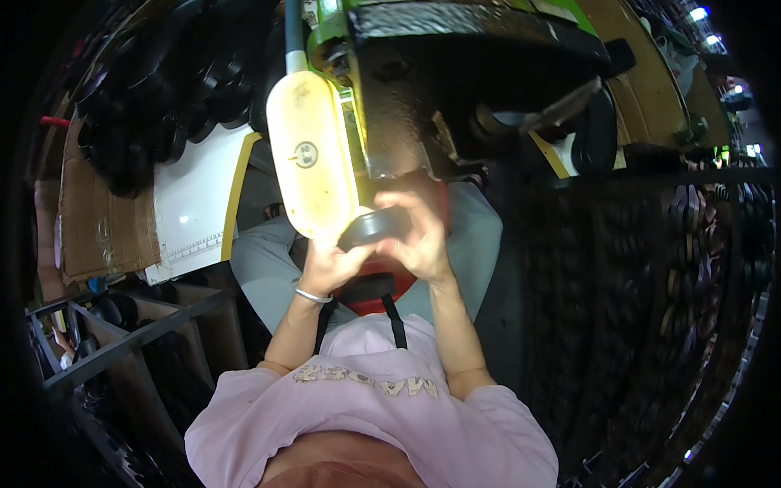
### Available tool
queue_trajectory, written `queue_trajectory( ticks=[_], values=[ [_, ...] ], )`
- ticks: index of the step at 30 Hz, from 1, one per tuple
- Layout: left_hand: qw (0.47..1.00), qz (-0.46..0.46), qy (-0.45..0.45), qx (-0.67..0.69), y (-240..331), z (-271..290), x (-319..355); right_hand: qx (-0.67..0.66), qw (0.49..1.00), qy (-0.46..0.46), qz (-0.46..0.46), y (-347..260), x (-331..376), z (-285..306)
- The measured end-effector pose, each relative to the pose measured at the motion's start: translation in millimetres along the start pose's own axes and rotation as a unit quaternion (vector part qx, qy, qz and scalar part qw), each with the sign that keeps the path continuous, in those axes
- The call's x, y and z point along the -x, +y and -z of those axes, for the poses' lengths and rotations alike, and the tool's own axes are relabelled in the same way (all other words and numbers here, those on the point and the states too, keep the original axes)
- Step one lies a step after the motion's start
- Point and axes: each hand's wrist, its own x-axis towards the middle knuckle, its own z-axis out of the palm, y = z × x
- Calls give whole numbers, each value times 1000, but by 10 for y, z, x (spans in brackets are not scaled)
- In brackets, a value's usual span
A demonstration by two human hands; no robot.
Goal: The person repeatedly grinds the soles of black shoes against a green bench grinder. They handle the shoes one at a time, rotating them to smooth different areas of the sole, and then place the finished shoes on a nearby shelf.
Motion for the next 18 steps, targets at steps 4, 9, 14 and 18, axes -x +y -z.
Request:
queue_trajectory(
  ticks=[4,9,14,18],
  values=[
    [993,-8,-26,-112,-60,-4,-46,-116,991,33,65,-159,-151,172],
    [987,20,21,-155,-135,249,-76,-216,967,82,107,-321,-292,450],
    [971,-104,71,-201,101,289,-202,-226,959,120,118,-334,-353,469],
    [968,-123,47,-212,253,367,-306,-164,968,132,139,-353,-376,530]
  ],
)
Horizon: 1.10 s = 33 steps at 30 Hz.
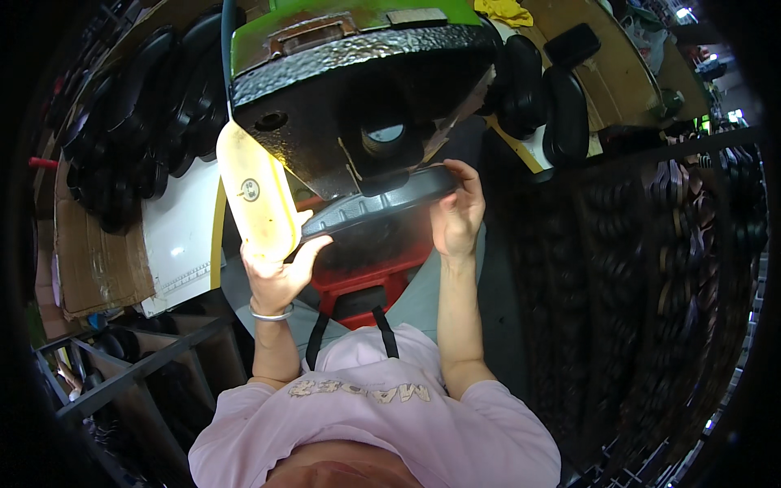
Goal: The person repeatedly grinds the soles of black shoes against a green bench grinder. They handle the shoes one at a time, rotating them to smooth different areas of the sole, and then place the finished shoes on a nearby shelf.
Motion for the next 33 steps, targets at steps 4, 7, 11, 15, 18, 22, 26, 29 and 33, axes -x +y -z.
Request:
queue_trajectory(
  ticks=[4,7,11,15,18,22,26,29,33],
  values=[
    [998,25,-51,-13,33,204,-72,52,999,-1,8,3,16,-74],
    [999,14,-40,-9,-48,241,-33,55,998,1,-5,63,69,-145],
    [999,33,-28,5,-224,253,130,97,995,-8,-8,150,148,-225],
    [988,126,-50,73,-405,263,301,168,984,-49,-40,213,234,-195],
    [966,173,-111,156,-350,213,290,178,979,-83,-51,132,258,-253],
    [909,242,-101,323,-130,-103,252,195,968,-153,-34,82,331,-271],
    [856,279,-75,429,-92,-345,262,286,947,-135,-61,-67,457,-217],
    [804,331,-75,489,-320,-619,524,332,929,-148,-65,-298,548,-128],
    [967,240,50,67,-1218,-520,453,418,894,-156,47,-1255,490,198]
  ],
)
